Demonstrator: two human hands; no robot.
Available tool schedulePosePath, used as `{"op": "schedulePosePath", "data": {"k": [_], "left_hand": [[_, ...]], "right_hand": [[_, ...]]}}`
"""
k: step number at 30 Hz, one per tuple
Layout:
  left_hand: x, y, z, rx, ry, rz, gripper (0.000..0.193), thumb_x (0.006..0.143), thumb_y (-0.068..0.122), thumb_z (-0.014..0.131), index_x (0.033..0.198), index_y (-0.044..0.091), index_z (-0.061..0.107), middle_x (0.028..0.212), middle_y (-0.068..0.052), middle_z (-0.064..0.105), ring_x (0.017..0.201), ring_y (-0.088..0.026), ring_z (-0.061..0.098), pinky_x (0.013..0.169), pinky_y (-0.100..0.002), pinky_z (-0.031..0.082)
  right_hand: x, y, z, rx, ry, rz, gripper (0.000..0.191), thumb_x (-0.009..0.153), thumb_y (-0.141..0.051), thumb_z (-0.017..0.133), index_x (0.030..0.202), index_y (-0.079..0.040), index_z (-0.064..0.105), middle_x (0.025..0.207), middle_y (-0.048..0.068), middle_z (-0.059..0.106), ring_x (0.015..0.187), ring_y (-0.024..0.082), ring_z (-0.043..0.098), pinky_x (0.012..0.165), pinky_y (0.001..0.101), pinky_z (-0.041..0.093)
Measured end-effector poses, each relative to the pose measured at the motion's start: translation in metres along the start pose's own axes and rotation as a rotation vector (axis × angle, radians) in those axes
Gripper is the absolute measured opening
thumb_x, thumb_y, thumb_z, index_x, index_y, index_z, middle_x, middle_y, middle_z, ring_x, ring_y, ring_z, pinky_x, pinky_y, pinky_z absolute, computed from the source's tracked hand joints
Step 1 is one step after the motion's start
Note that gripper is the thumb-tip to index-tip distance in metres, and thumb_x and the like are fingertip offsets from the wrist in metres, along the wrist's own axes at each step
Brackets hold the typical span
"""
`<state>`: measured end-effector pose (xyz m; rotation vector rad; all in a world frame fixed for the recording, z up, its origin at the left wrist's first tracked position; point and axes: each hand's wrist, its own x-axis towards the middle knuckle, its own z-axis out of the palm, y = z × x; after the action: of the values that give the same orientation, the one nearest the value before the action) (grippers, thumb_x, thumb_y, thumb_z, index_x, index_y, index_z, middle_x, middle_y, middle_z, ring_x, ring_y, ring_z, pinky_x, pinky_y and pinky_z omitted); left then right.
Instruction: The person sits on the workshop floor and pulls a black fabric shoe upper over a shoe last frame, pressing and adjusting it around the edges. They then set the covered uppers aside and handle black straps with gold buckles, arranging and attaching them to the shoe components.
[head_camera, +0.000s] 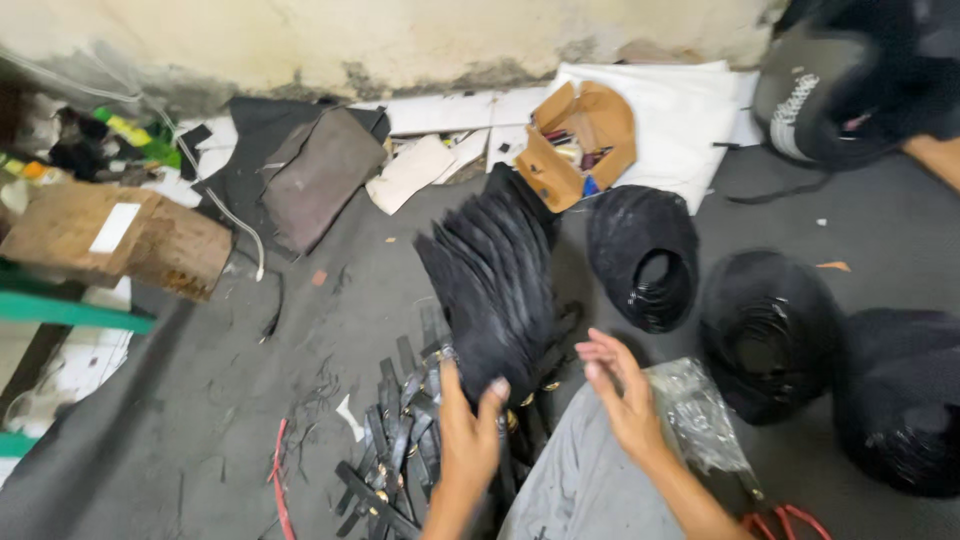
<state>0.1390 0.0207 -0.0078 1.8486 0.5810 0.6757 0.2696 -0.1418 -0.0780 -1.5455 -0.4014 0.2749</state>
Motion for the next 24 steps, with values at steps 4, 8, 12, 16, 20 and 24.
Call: {"op": "schedulePosePath", "data": {"k": [4,8,12,16,20,24], "left_hand": [[-0.063,0.017,0.028,0.204,-0.152,0.45,0.053,0.084,0.004,0.072,0.131,-0.004,0.05,0.129,-0.024,0.056,0.126,-0.044,0.054,0.113,-0.048,0.041],[-0.096,0.034,0.043,0.279,-0.348,0.548,0.056,0.082,0.008,0.077,0.131,-0.001,0.052,0.13,-0.02,0.054,0.133,-0.043,0.051,0.121,-0.06,0.031],[-0.118,0.047,0.031,0.1,-0.501,0.489,0.062,0.082,0.014,0.081,0.135,-0.003,0.053,0.14,-0.027,0.049,0.138,-0.049,0.04,0.115,-0.059,0.029],[-0.121,0.034,0.01,0.082,-0.355,0.414,0.053,0.087,0.011,0.074,0.136,0.002,0.056,0.139,-0.024,0.05,0.135,-0.043,0.045,0.114,-0.051,0.035],[-0.112,-0.011,-0.024,0.151,-0.184,0.289,0.044,0.087,0.004,0.068,0.131,0.003,0.061,0.132,-0.017,0.059,0.128,-0.033,0.055,0.109,-0.041,0.041],[-0.116,-0.06,-0.056,0.168,-0.181,0.129,0.042,0.087,0.004,0.066,0.129,0.006,0.063,0.126,-0.014,0.064,0.118,-0.027,0.063,0.096,-0.035,0.051]], "right_hand": [[-0.07,-0.004,-0.005,0.488,0.067,0.153,0.07,0.081,-0.002,0.068,0.145,-0.012,0.042,0.136,0.001,0.058,0.124,0.013,0.055,0.107,0.034,0.04],[-0.106,0.018,-0.039,0.775,0.21,0.244,0.048,0.084,0.001,0.073,0.128,0.001,0.056,0.126,0.01,0.066,0.116,0.022,0.062,0.101,0.0428,0.046],[-0.122,0.02,-0.119,0.617,0.331,0.279,0.03,0.086,0.003,0.072,0.115,0.003,0.064,0.111,0.01,0.073,0.1,0.025,0.067,0.093,0.0441,0.051],[-0.142,-0.039,-0.236,0.395,0.536,0.141,0.032,0.087,0.001,0.072,0.117,0.003,0.064,0.114,0.012,0.072,0.103,0.027,0.066,0.095,0.0449,0.05],[-0.146,-0.077,-0.309,0.232,0.659,0.0,0.034,0.087,0.0,0.072,0.12,0.002,0.063,0.117,0.013,0.071,0.107,0.028,0.065,0.097,0.0457,0.05],[-0.154,-0.065,-0.34,0.089,0.751,-0.027,0.036,0.088,-0.001,0.072,0.123,0.001,0.063,0.119,0.014,0.07,0.11,0.03,0.064,0.099,0.0464,0.049]]}}
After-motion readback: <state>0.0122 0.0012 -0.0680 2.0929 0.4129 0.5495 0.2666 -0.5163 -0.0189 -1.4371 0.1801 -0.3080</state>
